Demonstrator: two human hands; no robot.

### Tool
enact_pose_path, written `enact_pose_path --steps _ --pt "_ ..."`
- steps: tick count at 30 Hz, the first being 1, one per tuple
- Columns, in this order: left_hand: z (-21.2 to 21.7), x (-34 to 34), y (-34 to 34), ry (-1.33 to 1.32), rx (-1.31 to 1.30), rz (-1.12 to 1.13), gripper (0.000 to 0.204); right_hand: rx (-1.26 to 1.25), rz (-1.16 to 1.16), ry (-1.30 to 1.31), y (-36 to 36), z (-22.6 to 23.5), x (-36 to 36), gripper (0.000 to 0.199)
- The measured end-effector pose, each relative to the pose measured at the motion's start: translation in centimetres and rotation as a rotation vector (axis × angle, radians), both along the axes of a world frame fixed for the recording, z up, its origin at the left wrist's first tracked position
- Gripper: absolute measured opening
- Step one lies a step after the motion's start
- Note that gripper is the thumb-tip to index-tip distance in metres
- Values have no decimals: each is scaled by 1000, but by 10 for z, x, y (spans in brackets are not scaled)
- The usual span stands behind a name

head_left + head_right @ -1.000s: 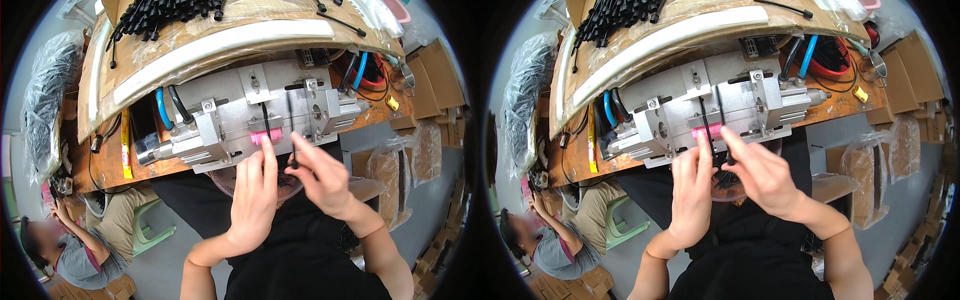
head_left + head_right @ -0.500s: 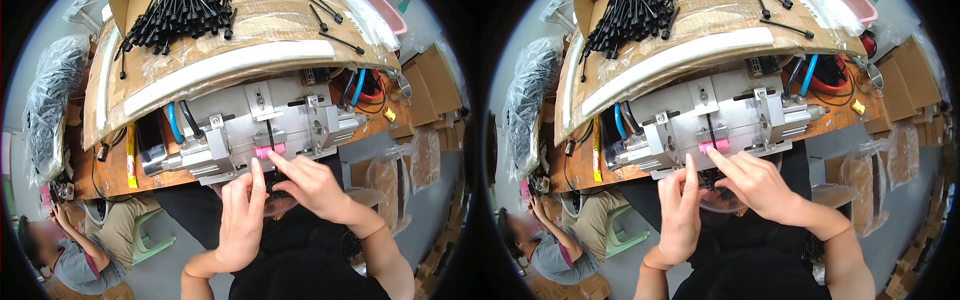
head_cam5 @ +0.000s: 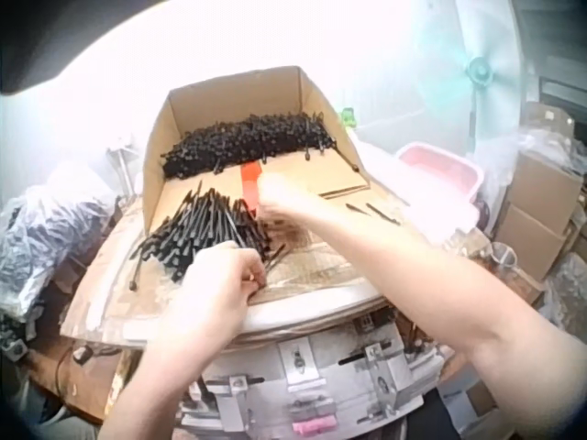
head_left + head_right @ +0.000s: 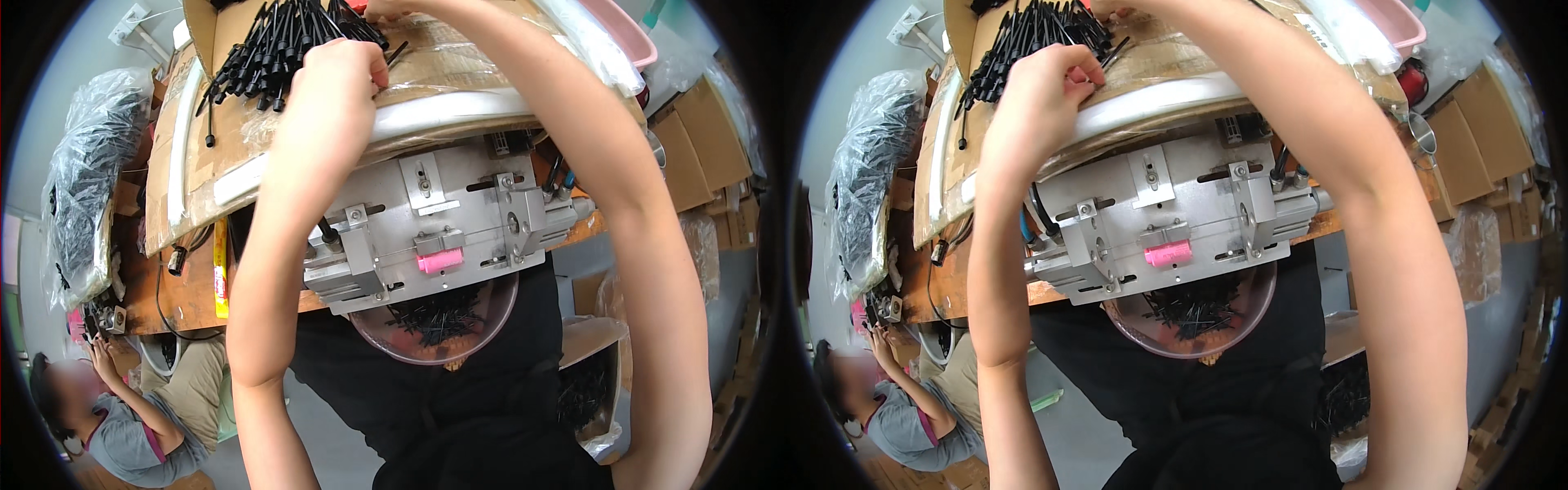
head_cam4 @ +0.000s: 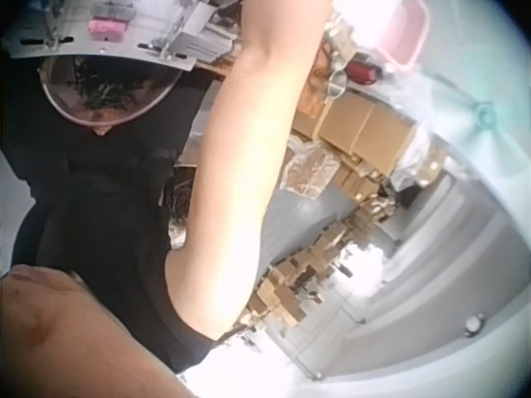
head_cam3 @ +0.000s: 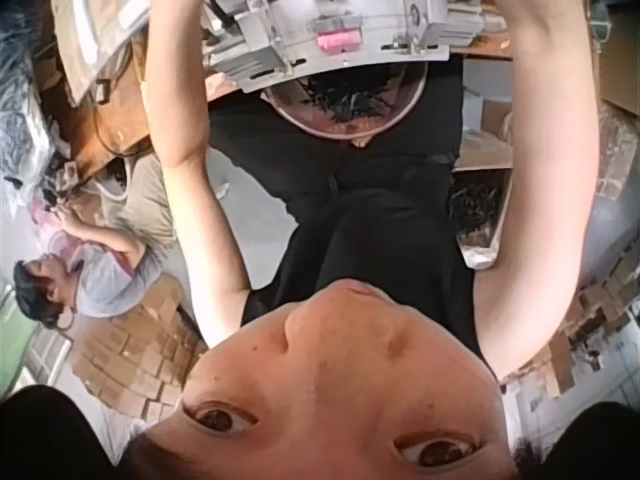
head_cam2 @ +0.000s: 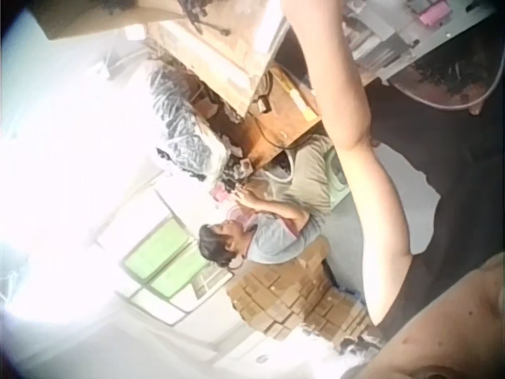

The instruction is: The person repeatedly picks up black cable ties and small black plastic caps, inserts the ties into a metal jig, and secures the caps onto the tie ends. The assembled units are placed into a clear plastic bowl beneath the jig. The process is repetitive and continuous throughout the clip.

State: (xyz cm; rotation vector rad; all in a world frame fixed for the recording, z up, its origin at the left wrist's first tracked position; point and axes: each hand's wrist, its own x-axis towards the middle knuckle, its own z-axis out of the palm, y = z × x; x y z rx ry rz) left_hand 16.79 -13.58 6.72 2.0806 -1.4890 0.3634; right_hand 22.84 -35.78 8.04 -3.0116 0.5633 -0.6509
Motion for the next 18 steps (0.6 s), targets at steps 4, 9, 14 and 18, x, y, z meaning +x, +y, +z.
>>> enact_pose_path --steps 4,9,14,18 --pt "25 -12 41 239 123 -47 16 75 58 194 13 21 -46 26" --pt "9 -38 62 11 -40 -57 29 145 229 -70 8 19 -113 24" --pt "-32 -123 87 110 -233 -68 61 1280 578 -265 80 3 -230 19" --pt "-61 -146 87 -9 -240 -96 54 1749 435 -312 119 -16 -265 25"
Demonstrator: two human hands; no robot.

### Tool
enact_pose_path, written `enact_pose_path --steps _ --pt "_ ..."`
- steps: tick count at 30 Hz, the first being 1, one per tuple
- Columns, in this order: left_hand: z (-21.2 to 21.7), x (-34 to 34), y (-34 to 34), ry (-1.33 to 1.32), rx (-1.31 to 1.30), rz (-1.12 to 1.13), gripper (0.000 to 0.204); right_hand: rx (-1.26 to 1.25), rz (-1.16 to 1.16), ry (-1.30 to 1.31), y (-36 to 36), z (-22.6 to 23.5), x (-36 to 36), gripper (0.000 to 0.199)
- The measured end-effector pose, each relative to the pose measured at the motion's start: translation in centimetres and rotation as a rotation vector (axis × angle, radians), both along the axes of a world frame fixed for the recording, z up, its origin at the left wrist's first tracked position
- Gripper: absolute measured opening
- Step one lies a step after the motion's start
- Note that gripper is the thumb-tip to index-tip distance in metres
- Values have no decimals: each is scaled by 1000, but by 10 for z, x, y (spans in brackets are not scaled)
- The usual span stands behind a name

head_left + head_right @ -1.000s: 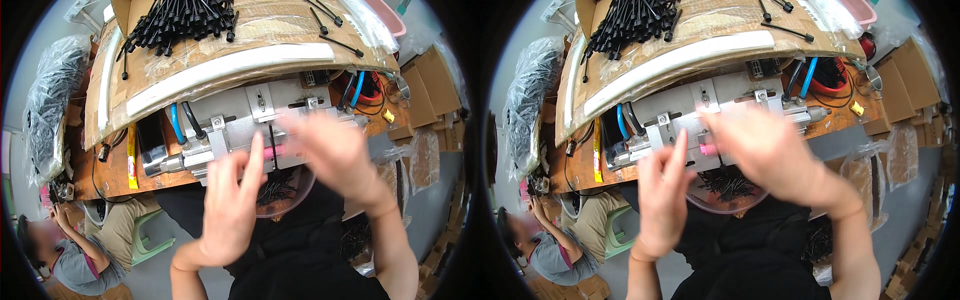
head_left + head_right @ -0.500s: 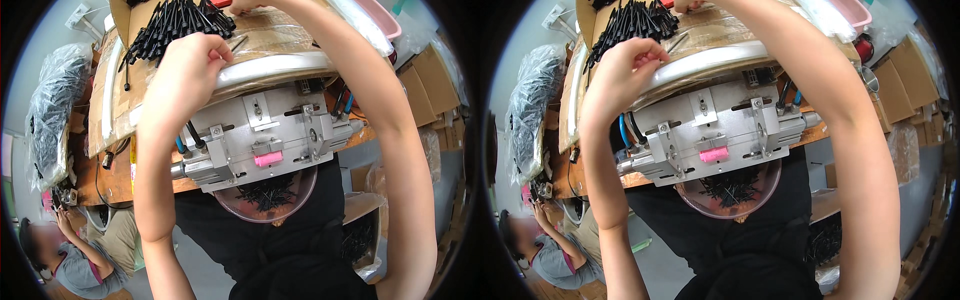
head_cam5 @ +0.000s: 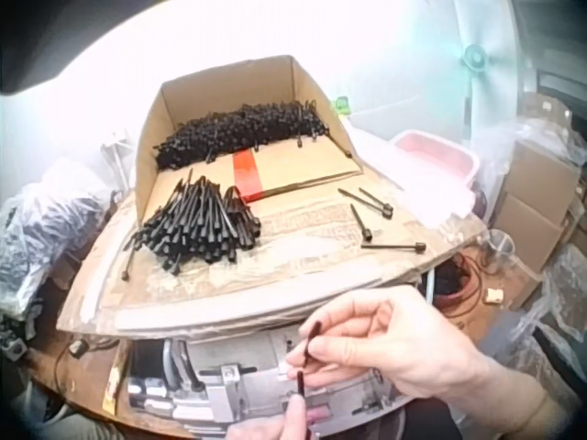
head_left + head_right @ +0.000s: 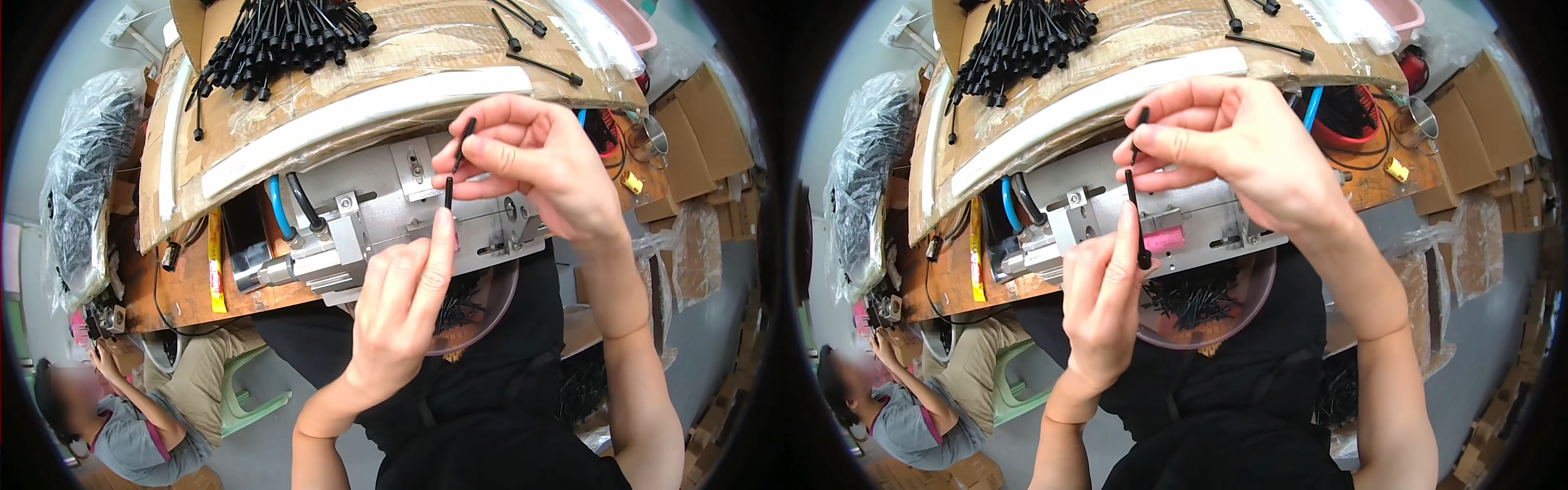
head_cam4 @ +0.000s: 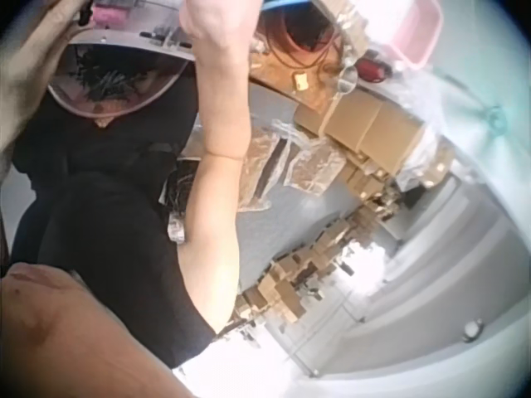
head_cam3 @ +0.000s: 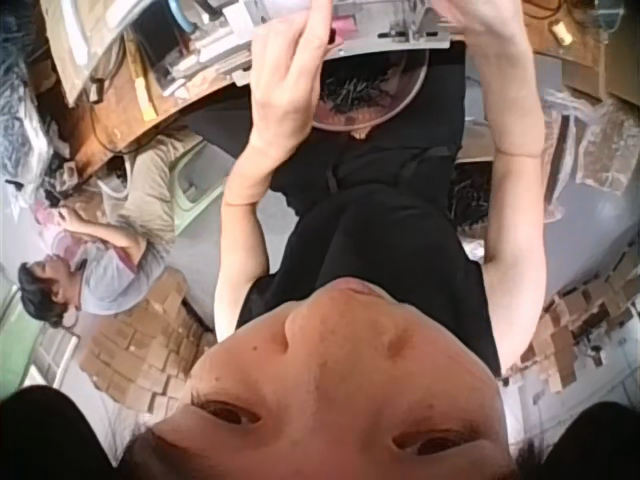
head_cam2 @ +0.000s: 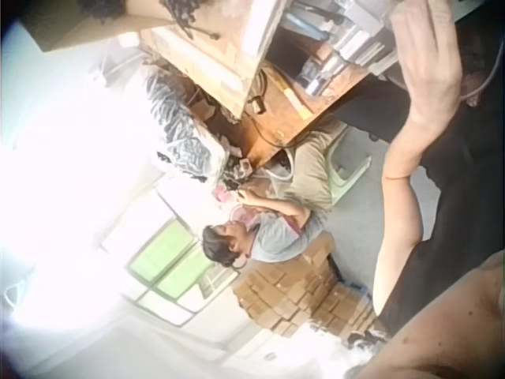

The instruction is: The person repeatedly picks up black cable ties and small black plastic caps, inserts the ties into a metal jig, and secures the caps onto the tie ends. The assembled units are placed into a clear plastic bowl beneath the jig. The process is repetitive and continuous throughout the clip.

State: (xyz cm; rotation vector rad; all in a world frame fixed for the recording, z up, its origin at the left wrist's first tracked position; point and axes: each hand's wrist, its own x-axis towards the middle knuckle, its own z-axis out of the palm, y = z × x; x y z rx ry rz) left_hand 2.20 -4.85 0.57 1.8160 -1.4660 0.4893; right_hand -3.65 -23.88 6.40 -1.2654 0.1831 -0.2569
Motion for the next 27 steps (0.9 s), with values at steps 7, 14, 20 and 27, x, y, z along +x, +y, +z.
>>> enact_pose_path --steps 7,14,20,27 --pt "1 -10 1 -56 91 28 54 70 -56 36 4 -7 -13 23" --pt "2 -8 12 327 54 -209 64 -80 109 216 -8 9 -19 20" --pt "-7 -39 23 404 92 -76 68 -157 124 250 3 -7 -24 22" --pt "-38 -46 7 137 407 184 74 -396 -252 54 28 -10 -41 23"
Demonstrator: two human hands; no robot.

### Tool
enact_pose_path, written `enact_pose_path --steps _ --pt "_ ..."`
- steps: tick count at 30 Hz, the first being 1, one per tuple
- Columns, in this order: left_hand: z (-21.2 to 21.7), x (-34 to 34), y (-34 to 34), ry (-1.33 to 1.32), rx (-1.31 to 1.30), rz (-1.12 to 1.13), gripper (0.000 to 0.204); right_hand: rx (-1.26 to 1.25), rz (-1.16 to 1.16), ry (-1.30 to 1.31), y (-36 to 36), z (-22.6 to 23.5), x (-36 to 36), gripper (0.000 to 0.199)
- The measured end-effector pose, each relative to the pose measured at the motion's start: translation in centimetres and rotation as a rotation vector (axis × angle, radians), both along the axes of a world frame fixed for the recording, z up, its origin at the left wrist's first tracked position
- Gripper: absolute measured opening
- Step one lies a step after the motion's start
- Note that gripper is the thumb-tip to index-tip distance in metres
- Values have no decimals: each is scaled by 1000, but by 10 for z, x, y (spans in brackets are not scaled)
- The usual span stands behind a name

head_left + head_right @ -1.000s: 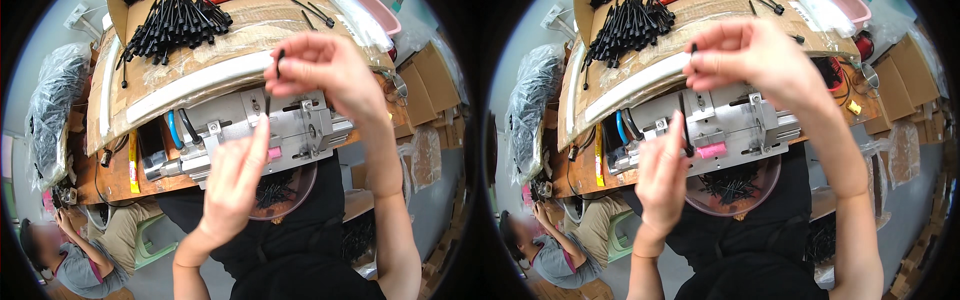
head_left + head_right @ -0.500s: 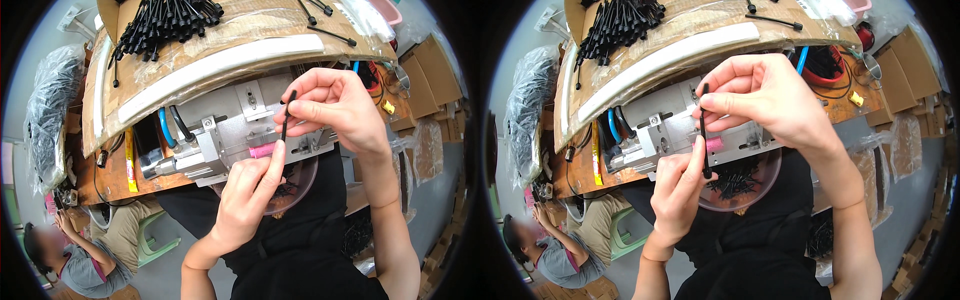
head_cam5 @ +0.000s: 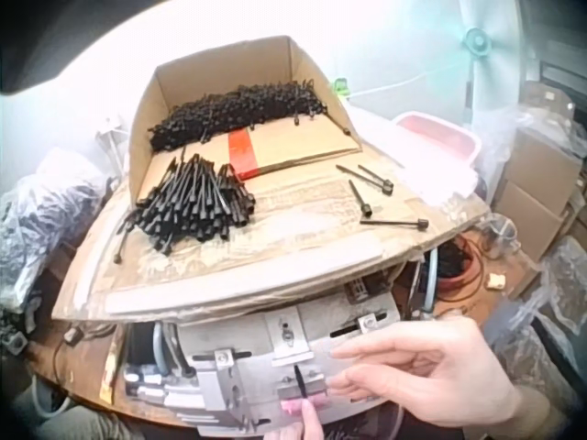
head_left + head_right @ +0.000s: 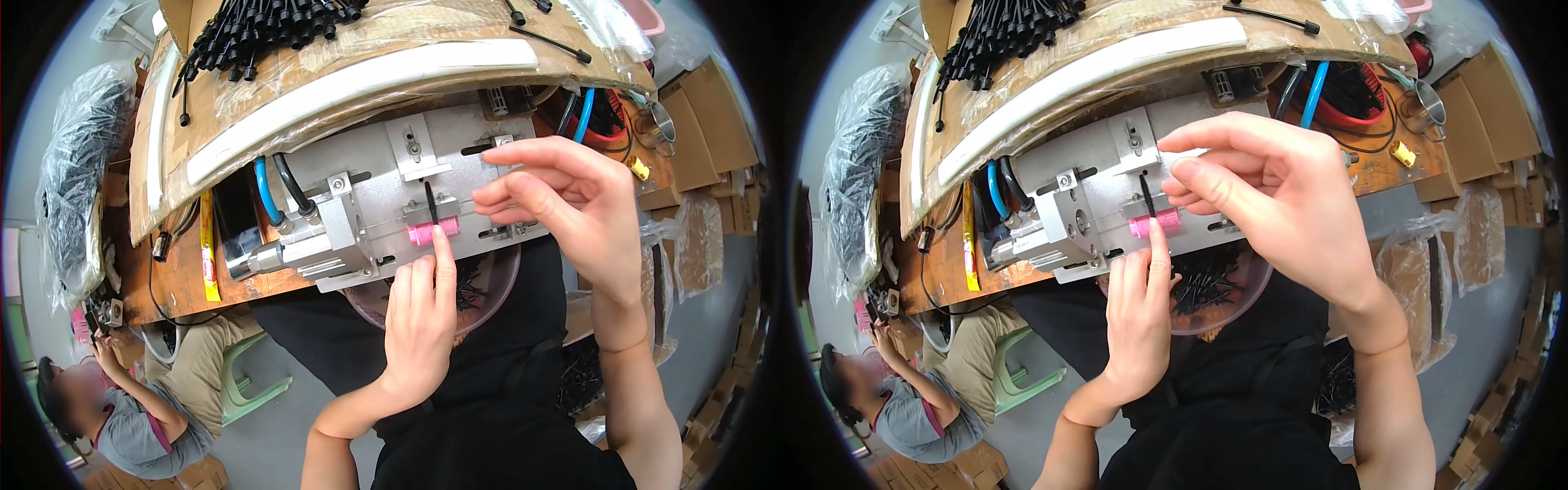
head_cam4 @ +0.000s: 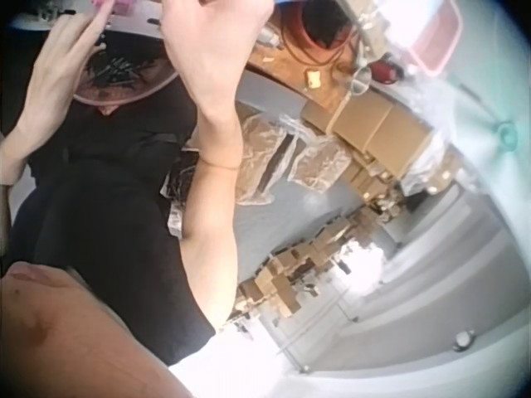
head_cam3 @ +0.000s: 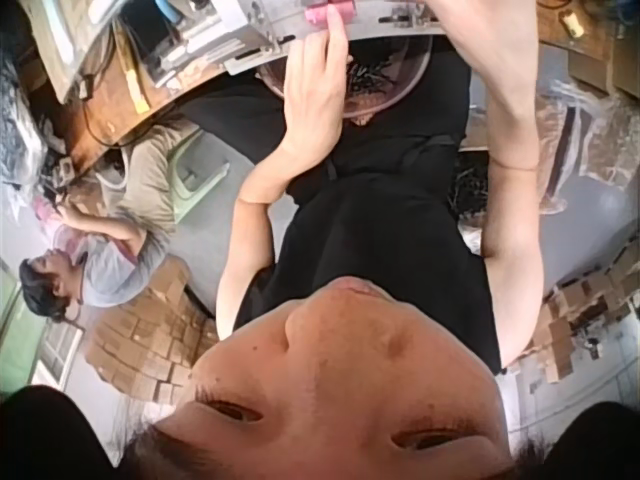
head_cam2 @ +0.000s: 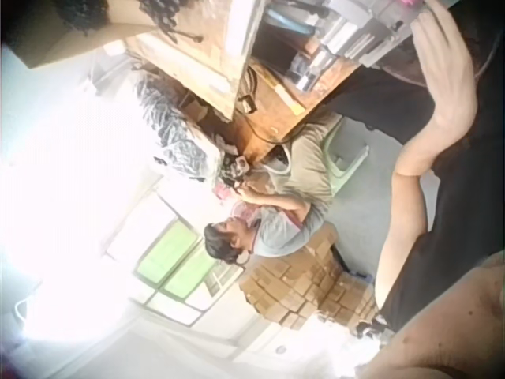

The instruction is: The person repeatedly picks up black cable ties and small black plastic caps, inserts the ties into a metal jig, and secures the caps onto the tie ends. The assembled units are placed into a clear plastic bowl beneath the jig. The process is repetitive and continuous throughout the clip.

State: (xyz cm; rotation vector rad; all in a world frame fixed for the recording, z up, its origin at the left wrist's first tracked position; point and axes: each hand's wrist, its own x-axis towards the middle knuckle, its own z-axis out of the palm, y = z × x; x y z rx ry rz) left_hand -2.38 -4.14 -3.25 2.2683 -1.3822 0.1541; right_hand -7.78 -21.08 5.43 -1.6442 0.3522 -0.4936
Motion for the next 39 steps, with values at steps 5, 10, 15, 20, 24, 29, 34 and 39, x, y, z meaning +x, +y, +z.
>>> enact_pose_path --steps 5,10,15,20,24,29,34,39 --pt "3 1 -4 -42 56 30 74 -59 -98 -68 12 6 -10 19" --pt "6 1 -5 18 47 -6 73 -231 -107 -88 9 -2 -6 14" --pt "63 49 -7 -28 -110 -129 68 -939 -198 -295 -30 11 55 10" --pt "105 177 -81 -440 -235 84 20 -1125 -69 -106 -63 31 180 18" --pt "111 219 -99 -318 -165 -104 9 -1209 186 111 -94 38 196 12" --pt "117 200 -96 -183 -173 -351 12 -1200 227 227 -136 48 136 11" --pt "129 179 -80 12 -197 -325 15 -1233 156 450 -129 87 97 20" --pt "136 185 -58 266 -197 -320 19 -1006 1 254 -117 96 78 18"
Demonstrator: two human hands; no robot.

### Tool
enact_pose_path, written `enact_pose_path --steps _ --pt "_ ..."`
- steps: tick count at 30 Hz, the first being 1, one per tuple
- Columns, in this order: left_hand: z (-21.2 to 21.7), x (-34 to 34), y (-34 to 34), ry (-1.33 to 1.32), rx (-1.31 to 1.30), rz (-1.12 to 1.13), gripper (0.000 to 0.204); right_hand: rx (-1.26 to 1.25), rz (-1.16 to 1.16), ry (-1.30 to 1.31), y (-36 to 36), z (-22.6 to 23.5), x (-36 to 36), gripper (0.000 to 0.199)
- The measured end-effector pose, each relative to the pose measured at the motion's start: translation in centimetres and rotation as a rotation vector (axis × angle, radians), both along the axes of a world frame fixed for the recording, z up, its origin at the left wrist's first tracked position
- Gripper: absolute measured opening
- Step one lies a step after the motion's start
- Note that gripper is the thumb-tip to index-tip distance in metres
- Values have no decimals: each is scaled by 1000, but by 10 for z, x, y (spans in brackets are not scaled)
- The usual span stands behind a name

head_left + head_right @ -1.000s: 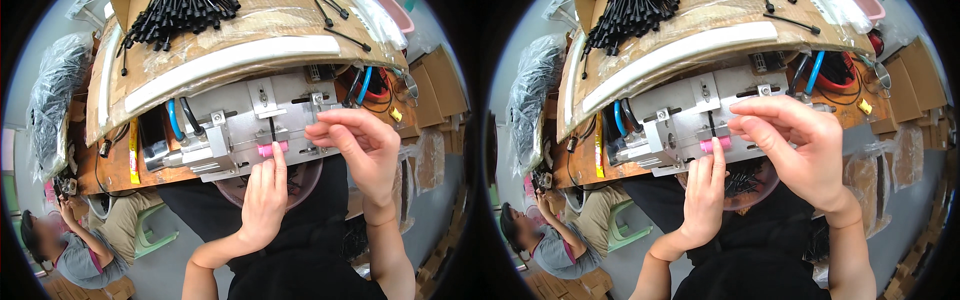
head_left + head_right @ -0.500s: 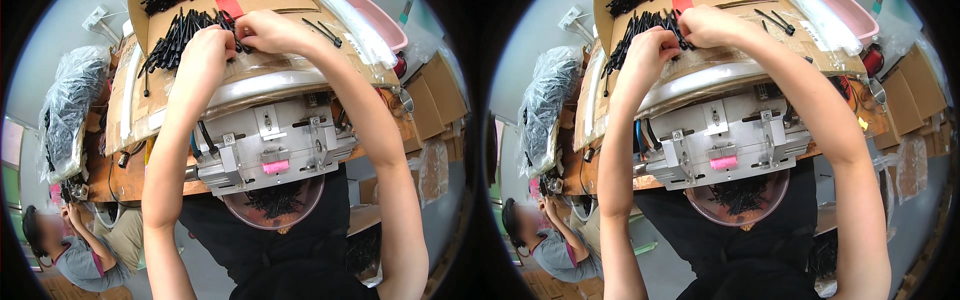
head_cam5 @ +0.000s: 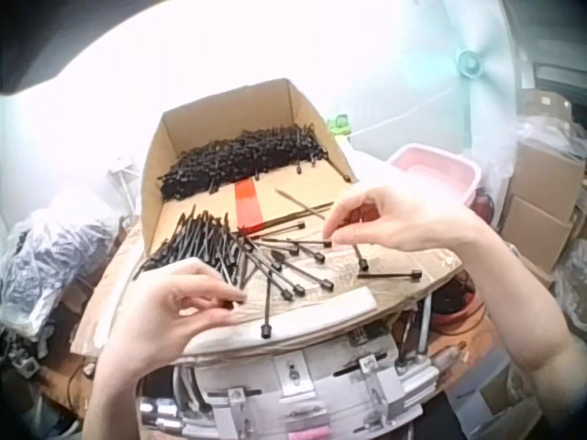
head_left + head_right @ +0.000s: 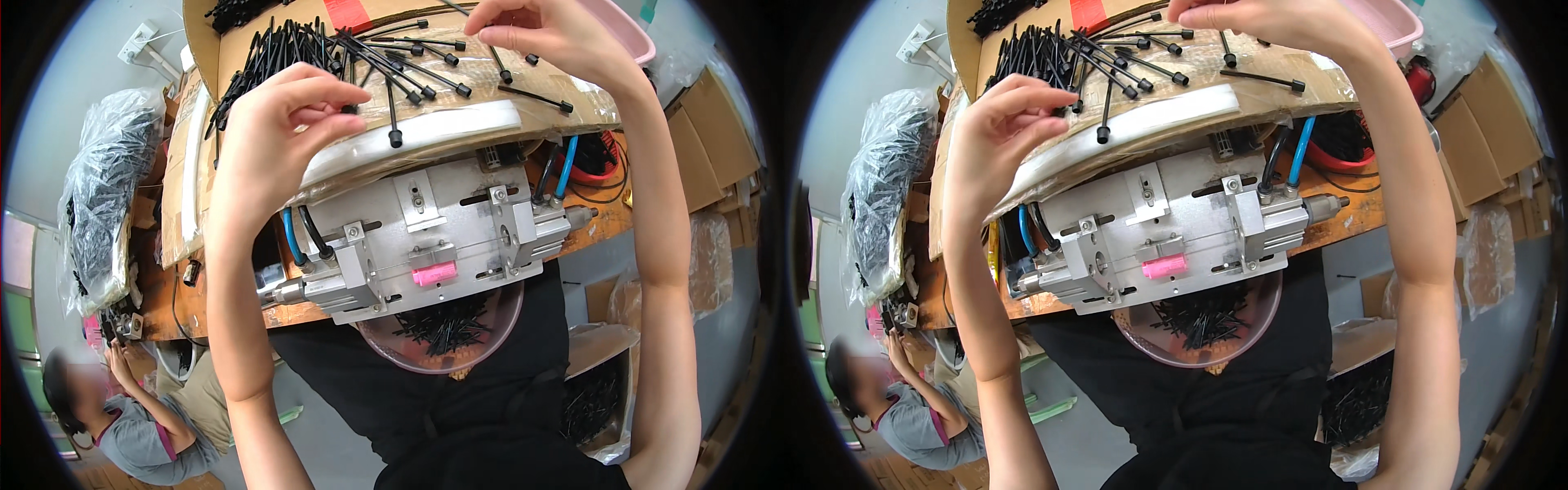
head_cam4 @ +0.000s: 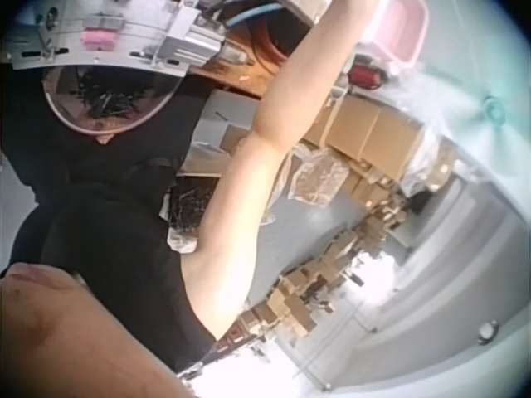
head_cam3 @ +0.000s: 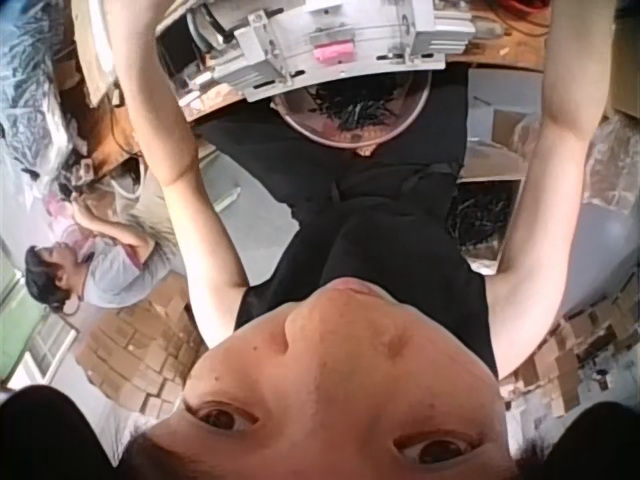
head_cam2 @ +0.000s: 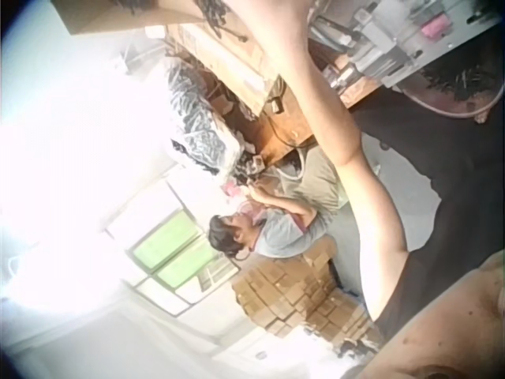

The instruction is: The person repeatedly picks up black cable ties and small black plastic caps, inserts the ties into a metal jig, and secures the caps onto the tie ends. The assembled units are placed into a clear plastic bowl beneath the jig. The process is repetitive and continuous throughout the clip.

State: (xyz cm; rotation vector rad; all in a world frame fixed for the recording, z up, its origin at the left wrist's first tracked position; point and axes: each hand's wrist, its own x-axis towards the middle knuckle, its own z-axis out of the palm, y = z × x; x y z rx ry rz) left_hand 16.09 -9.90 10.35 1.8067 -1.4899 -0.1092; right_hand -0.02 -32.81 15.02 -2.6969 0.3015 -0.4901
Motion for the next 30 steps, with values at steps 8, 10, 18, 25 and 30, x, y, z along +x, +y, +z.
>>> enact_pose_path --steps 8,10,18,25,30 --pt "19 8 20 265 -308 157 18 410 94 -349 4 -15 0 19" --pt "14 -16 25 143 -373 172 16 504 117 -474 1 -22 -4 20" --pt "-122 -172 77 -198 -65 323 73 660 217 -642 42 -62 -62 26" --pt "-141 -184 57 -278 187 334 71 559 203 -584 57 -76 -91 34" --pt "-139 -179 55 -311 174 301 72 529 104 -674 96 -84 -95 22"
